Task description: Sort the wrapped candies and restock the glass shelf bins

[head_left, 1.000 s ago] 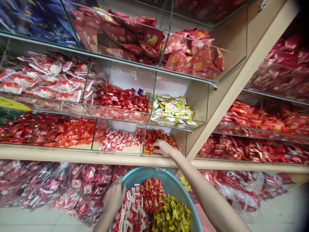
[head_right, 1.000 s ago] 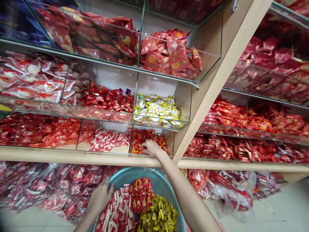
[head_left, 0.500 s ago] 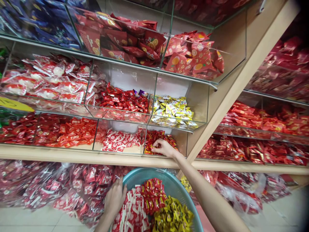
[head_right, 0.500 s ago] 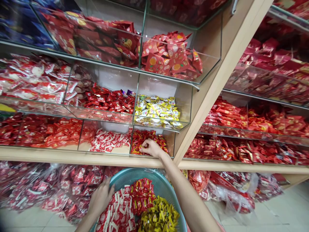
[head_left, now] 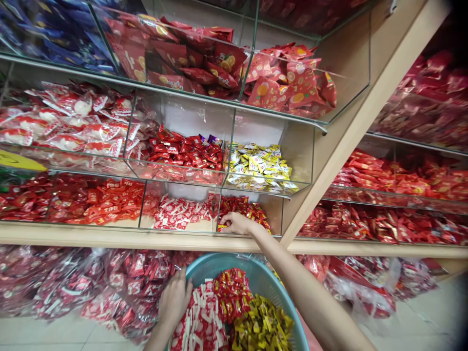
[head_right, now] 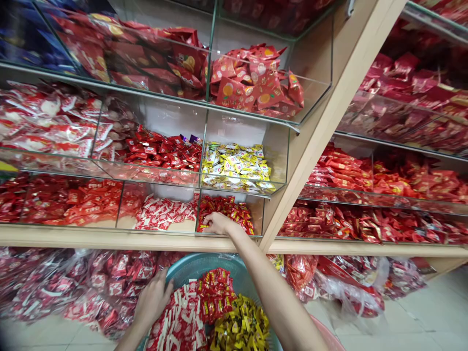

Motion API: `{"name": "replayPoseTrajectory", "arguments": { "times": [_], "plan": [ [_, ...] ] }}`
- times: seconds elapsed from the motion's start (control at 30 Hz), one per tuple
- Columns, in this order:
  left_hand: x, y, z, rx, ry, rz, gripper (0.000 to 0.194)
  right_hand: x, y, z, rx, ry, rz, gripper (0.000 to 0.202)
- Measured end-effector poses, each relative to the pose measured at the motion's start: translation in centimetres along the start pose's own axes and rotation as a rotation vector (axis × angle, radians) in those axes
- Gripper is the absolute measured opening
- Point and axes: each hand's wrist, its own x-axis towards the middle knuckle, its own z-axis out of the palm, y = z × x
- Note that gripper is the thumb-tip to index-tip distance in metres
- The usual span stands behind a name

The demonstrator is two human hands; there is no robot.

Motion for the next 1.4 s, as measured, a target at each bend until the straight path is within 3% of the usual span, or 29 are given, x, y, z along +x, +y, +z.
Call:
{"name": "replayPoseTrajectory", "arguments": {
  "times": [0.33,0.6,0.83,1.0,1.4],
  "plan": [
    [0.1,-0.1,0.2,0.036,0.009,0.022,0.046,-0.3,-0.1,0.1,-0.111,0.052,0.011,0.022],
    [0.0,-0.1,0.1,0.025,0.012,0.02,0.046,-0.8,0.0,0.6,0.067,0.191,-0.025,0.022],
    [-0.1,0.1,0.0,0.03,0.025,0.022,0.044,-1.1,-0.4,0.9,0.313,0.193,0.02,0.033],
    [-0.2,0.2,-0.3,0.064,0.022,0.02,0.045,-1.5,-0.9,0.8,0.392,0.139,0.069,0.023],
    [0.0,0.1,-0.2,0.033,-0.004,0.009,0.046,-1.5,-0.7,0.7,0.377,0.111,0.12,0.032]
  ]
}}
